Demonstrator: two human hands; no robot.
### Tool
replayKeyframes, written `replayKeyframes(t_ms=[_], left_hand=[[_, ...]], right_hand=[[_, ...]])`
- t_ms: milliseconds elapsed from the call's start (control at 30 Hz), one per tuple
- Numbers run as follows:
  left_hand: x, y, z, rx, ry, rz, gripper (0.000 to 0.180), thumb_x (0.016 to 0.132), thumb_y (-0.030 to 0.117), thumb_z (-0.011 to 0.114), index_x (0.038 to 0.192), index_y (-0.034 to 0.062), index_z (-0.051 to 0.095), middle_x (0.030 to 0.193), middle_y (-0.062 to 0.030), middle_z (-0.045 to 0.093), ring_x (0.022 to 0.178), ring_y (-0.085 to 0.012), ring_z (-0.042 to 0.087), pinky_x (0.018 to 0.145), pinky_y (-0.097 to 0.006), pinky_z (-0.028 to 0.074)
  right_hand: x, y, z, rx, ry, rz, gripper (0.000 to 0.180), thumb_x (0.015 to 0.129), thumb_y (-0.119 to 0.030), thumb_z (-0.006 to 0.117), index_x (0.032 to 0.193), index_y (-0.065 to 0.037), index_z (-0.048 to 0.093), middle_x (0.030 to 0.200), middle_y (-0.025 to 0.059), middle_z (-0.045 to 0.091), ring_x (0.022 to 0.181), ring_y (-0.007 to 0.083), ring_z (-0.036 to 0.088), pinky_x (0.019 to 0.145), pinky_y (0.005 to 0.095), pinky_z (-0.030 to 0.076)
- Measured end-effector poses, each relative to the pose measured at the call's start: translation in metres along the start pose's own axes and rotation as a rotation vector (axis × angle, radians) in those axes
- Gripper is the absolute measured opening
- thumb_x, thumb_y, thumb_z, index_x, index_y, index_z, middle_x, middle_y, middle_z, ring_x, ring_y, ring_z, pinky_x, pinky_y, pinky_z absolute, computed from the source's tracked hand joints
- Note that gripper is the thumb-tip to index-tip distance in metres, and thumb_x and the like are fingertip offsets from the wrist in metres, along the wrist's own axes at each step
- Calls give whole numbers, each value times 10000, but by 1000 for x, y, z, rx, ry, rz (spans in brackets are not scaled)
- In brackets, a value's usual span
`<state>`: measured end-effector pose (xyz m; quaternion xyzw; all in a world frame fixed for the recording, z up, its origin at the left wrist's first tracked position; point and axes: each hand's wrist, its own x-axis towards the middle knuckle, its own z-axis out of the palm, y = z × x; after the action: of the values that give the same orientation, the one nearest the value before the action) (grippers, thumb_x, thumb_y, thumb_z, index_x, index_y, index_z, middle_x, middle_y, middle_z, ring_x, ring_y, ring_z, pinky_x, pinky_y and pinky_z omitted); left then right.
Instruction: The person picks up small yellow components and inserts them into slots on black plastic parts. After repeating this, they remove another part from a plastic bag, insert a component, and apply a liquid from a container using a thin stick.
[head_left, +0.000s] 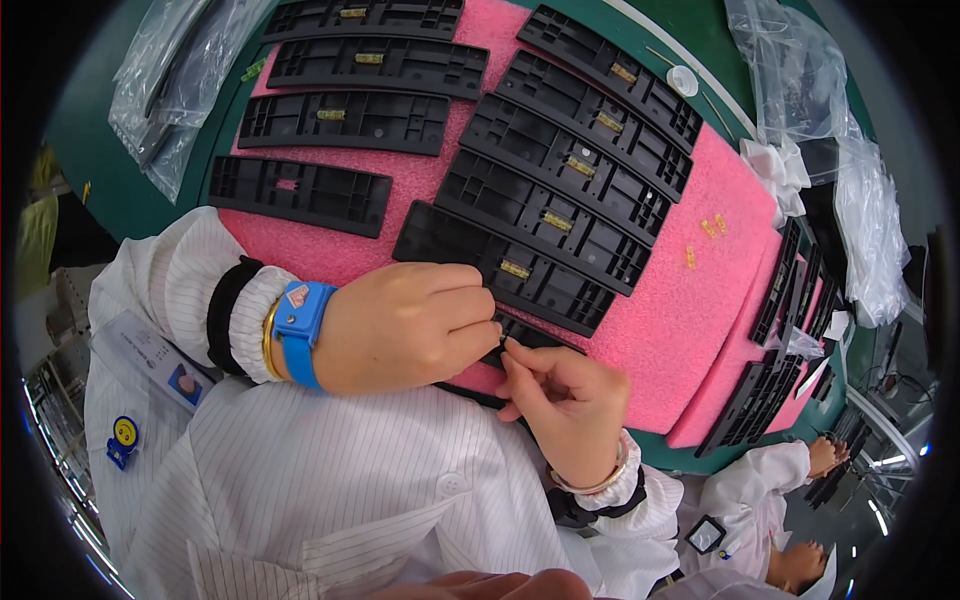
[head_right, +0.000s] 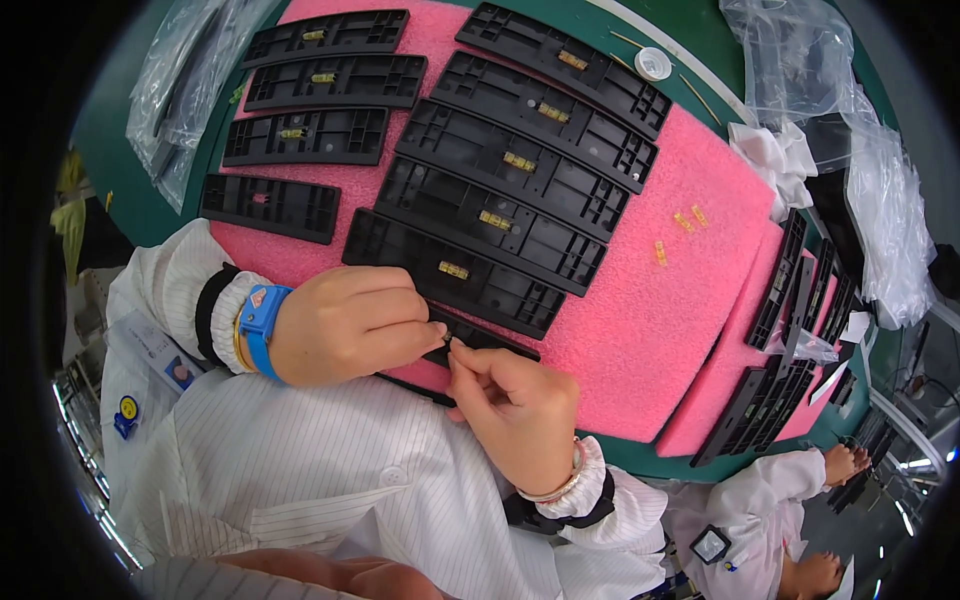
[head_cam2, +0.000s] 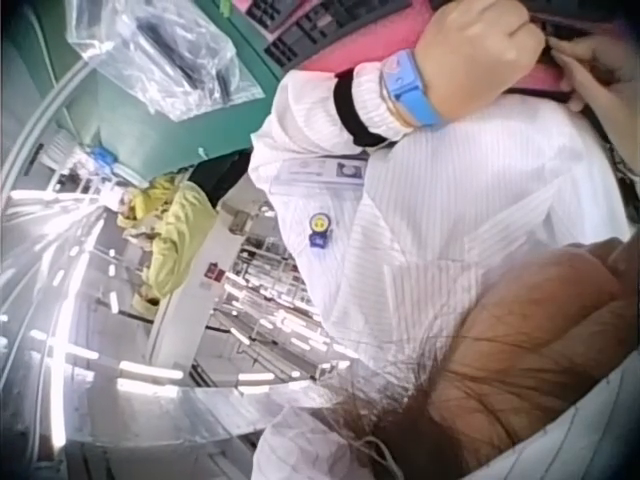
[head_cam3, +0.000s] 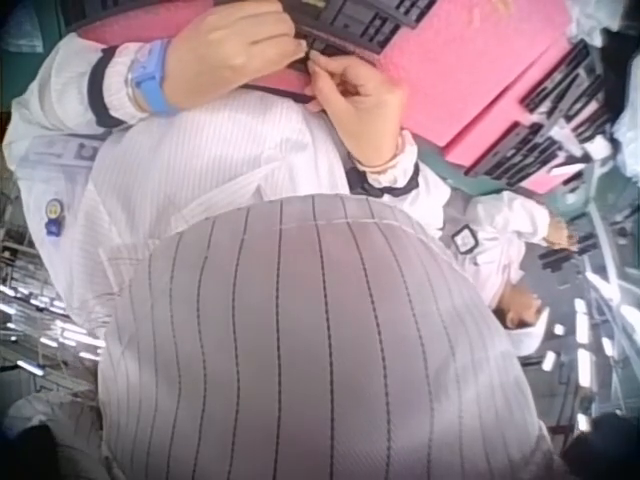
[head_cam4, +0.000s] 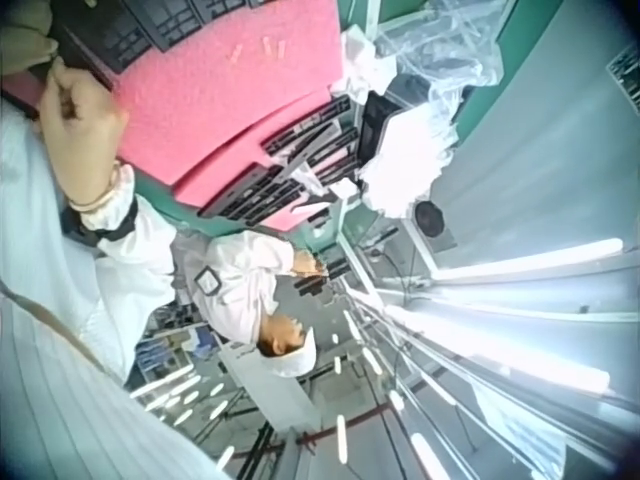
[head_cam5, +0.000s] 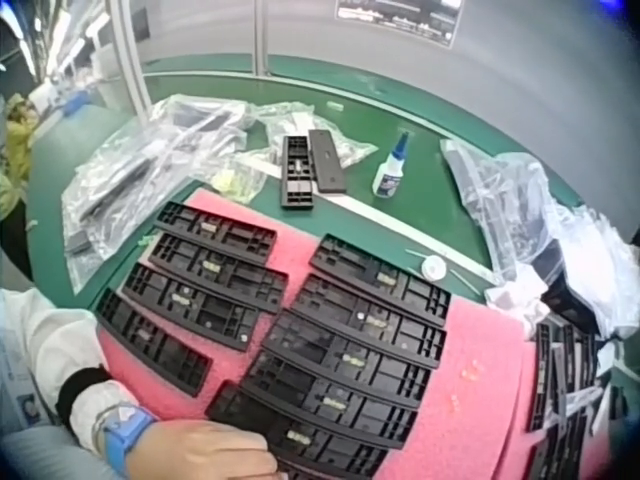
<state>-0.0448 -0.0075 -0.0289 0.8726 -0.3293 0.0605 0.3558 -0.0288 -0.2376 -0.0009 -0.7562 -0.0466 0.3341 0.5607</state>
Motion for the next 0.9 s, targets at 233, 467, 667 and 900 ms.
replayKeyframes(t_ms=[233,467,667,900], left_hand=[[2,5,-6,-2,-49,-25,249,734,166,742,898,15,630,871,-82,538,823,-249,584,706,-340,528],[5,7,-18,-36,-214,-117,539,747,208,844,1215,5,669,1027,-109,637,901,-293,640,764,-379,549],[6,6,-17,-85,-200,-129,556,766,185,860,1258,18,662,1057,-117,654,933,-312,640,814,-407,539],[10,6,-18,-122,-168,-92,550,721,169,914,1207,35,694,996,-88,690,884,-289,651,778,-382,534]], right_hand=[[-1,7,-4,-117,3,-209,143,939,53,721,1074,76,764,817,86,758,659,90,717,515,212,568],[-12,18,-30,-499,330,-307,501,702,-159,969,1121,-15,735,952,102,658,799,183,666,645,280,527],[-18,25,-23,-625,382,-391,556,657,-214,973,1114,-32,715,934,93,644,817,248,662,685,350,549],[-29,31,-19,-610,466,-564,486,613,-223,969,986,-56,707,869,47,632,728,205,663,606,335,538]])
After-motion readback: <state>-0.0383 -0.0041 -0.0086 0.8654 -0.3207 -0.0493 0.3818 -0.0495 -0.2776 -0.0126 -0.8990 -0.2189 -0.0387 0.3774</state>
